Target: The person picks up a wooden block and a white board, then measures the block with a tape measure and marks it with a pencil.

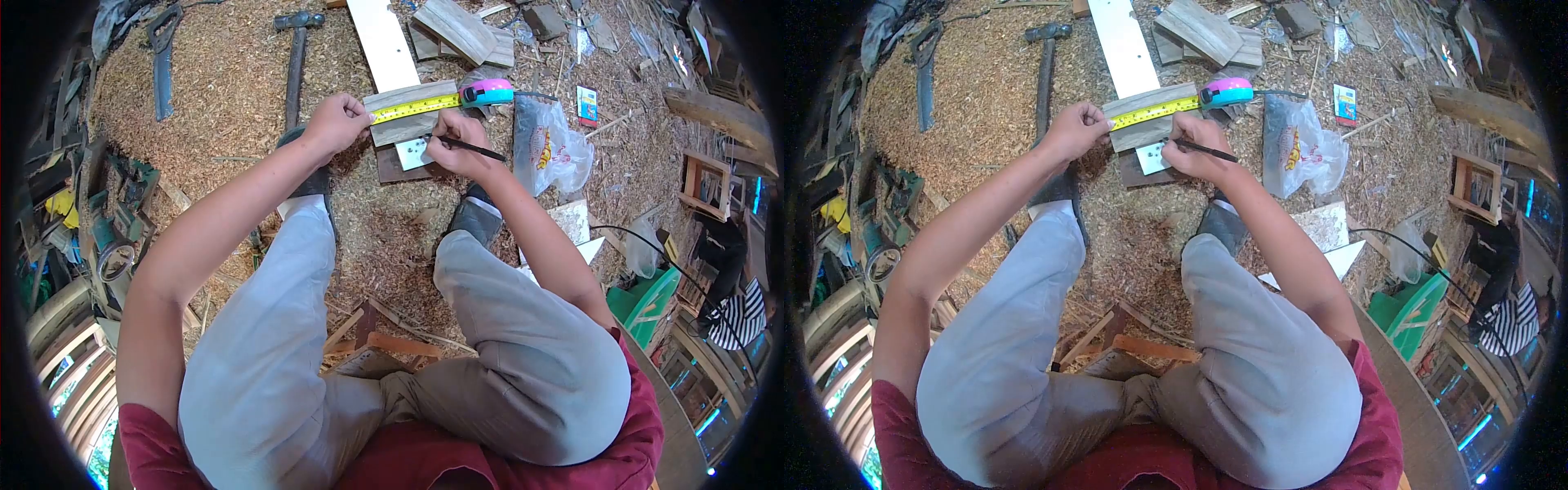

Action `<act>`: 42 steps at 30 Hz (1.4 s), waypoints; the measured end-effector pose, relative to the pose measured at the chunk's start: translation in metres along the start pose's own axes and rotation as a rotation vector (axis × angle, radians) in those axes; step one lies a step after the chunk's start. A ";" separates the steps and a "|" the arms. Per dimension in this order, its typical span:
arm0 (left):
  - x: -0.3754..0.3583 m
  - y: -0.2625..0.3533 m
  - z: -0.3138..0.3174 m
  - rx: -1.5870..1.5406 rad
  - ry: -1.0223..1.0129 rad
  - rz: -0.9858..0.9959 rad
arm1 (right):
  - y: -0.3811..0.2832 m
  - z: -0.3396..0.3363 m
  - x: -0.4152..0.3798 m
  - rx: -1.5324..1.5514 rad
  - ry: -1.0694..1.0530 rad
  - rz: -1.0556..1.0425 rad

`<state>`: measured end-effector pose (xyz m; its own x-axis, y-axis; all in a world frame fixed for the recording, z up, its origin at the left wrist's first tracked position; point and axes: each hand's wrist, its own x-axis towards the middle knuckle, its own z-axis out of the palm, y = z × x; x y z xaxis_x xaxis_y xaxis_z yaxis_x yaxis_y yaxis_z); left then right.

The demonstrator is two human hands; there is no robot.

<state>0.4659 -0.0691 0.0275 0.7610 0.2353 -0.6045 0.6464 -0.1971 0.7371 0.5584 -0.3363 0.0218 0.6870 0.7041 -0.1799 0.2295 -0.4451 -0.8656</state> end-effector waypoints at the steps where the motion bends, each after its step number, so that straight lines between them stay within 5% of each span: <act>1: 0.000 0.000 0.000 0.006 0.000 0.001 | 0.000 0.000 0.000 0.010 -0.007 0.011; 42: -0.001 0.004 -0.001 0.009 -0.032 -0.022 | 0.007 -0.001 0.003 0.080 -0.054 -0.009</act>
<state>0.4670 -0.0687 0.0315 0.7482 0.2093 -0.6296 0.6630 -0.2008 0.7211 0.5631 -0.3375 0.0161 0.6463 0.7377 -0.1952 0.1778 -0.3943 -0.9016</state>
